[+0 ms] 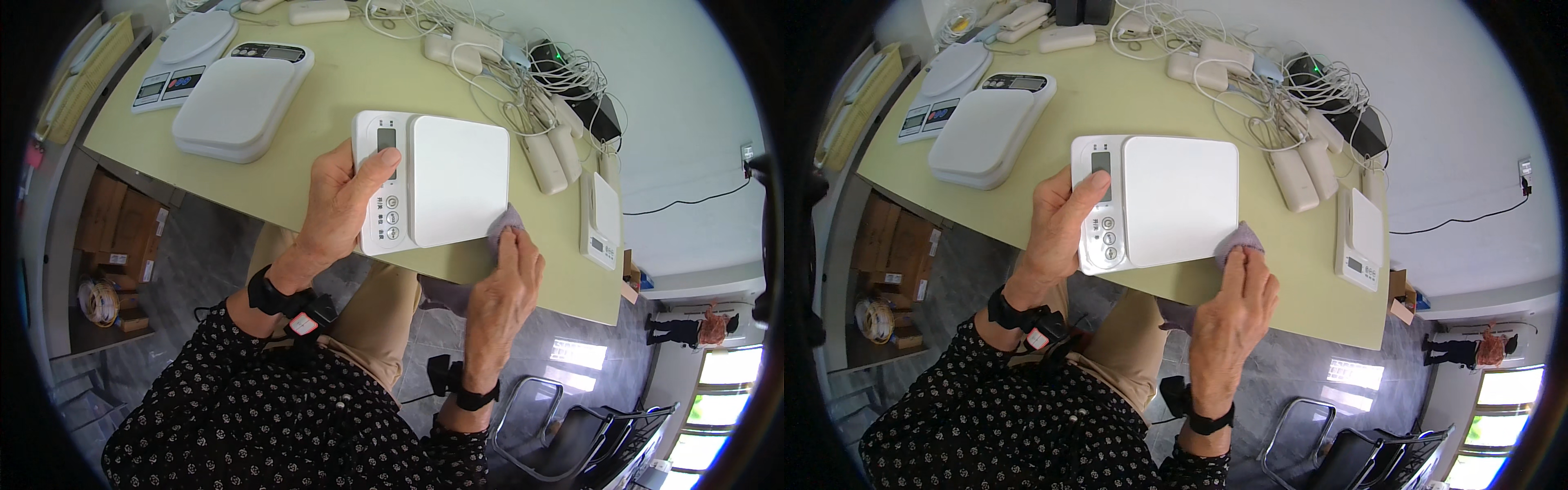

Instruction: The person wipes a white digital scale with a purple cloth. They clean the top surface, sides, and bottom of the scale, turning it over to reach all areas. The scale is handled one at a time and remains on the table throughout.

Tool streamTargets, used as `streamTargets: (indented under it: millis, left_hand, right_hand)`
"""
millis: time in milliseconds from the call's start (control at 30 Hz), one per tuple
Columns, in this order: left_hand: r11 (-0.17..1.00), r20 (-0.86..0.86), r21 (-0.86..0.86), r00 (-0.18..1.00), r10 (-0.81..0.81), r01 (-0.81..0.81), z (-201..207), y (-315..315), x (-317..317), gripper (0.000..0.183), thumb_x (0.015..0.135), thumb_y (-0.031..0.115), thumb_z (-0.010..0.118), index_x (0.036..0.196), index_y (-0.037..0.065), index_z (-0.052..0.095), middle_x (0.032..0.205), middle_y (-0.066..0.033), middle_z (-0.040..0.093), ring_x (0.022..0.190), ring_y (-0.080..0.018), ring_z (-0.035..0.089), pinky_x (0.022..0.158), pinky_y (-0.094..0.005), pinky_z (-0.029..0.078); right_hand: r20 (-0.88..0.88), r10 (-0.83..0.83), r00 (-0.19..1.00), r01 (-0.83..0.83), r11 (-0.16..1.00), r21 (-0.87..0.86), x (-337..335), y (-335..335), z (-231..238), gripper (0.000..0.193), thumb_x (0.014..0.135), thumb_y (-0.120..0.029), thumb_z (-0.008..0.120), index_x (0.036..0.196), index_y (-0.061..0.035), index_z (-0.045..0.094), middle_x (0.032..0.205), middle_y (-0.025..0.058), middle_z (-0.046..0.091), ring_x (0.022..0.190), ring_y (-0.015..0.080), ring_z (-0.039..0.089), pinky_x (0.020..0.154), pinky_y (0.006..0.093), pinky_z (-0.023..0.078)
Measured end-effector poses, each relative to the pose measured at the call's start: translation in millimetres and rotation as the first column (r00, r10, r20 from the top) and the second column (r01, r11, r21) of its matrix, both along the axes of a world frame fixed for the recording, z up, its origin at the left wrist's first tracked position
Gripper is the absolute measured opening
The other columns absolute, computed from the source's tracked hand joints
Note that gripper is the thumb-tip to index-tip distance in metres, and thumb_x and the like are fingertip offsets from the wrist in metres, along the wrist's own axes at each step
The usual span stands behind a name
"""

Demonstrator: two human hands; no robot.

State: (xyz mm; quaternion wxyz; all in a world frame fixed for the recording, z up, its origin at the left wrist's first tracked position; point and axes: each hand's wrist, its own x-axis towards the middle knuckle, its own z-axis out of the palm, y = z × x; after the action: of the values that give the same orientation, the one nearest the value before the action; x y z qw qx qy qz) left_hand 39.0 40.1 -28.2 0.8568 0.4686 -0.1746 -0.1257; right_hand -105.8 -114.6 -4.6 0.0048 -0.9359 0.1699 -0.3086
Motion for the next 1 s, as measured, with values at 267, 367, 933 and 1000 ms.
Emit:
streamTargets:
  millis: [267,367,933,1000]
  left_hand:
    - [0.999,-0.039,-0.010,0.999,-0.034,0.033,-0.5,-0.4,0.6,0.030,0.105,0.024,0.063,0.114,-0.005,0.066,0.093,-0.0048,0.071,0.074,-0.0070,0.069,0.061,-0.0234,0.056]
    - [0.998,-0.031,-0.036,0.998,-0.051,0.050,-0.3,-0.5,1.5,0.029,0.105,0.022,0.062,0.114,-0.005,0.065,0.094,-0.0052,0.071,0.075,-0.0069,0.069,0.061,-0.0236,0.057]
    - [0.997,-0.060,0.006,0.995,-0.076,0.076,-1.0,2.7,2.2,0.030,0.105,0.022,0.063,0.117,-0.005,0.064,0.095,-0.0039,0.071,0.075,-0.0057,0.068,0.062,-0.0228,0.057]
    - [0.997,-0.084,-0.017,0.993,-0.081,0.080,-0.3,1.8,2.0,0.030,0.106,0.022,0.063,0.117,-0.005,0.064,0.094,-0.0033,0.071,0.075,-0.0057,0.068,0.062,-0.0229,0.057]
  right_hand:
    - [0.652,-0.323,0.685,-0.305,0.687,0.660,15.2,-26.1,65.2,0.035,0.099,-0.002,0.059,0.132,0.0085,0.064,0.124,0.0175,0.069,0.108,0.0260,0.068,0.096,0.0349,0.056]
    - [0.886,-0.272,0.375,-0.551,0.704,0.449,38.1,-29.1,102.0,0.041,0.098,-0.010,0.065,0.136,0.0047,0.061,0.127,0.0213,0.067,0.111,0.0329,0.069,0.100,0.0417,0.059]
    - [0.156,0.379,0.912,-0.409,0.860,0.306,35.6,-2.5,42.3,0.042,0.074,-0.012,0.085,0.113,-0.0023,0.071,0.137,0.0204,0.059,0.121,0.0406,0.056,0.096,0.0478,0.051]
    - [0.165,0.373,0.913,-0.408,0.845,0.346,48.8,3.5,41.5,0.042,0.075,-0.008,0.083,0.115,-0.0030,0.071,0.137,0.0194,0.059,0.119,0.0403,0.056,0.095,0.0468,0.051]
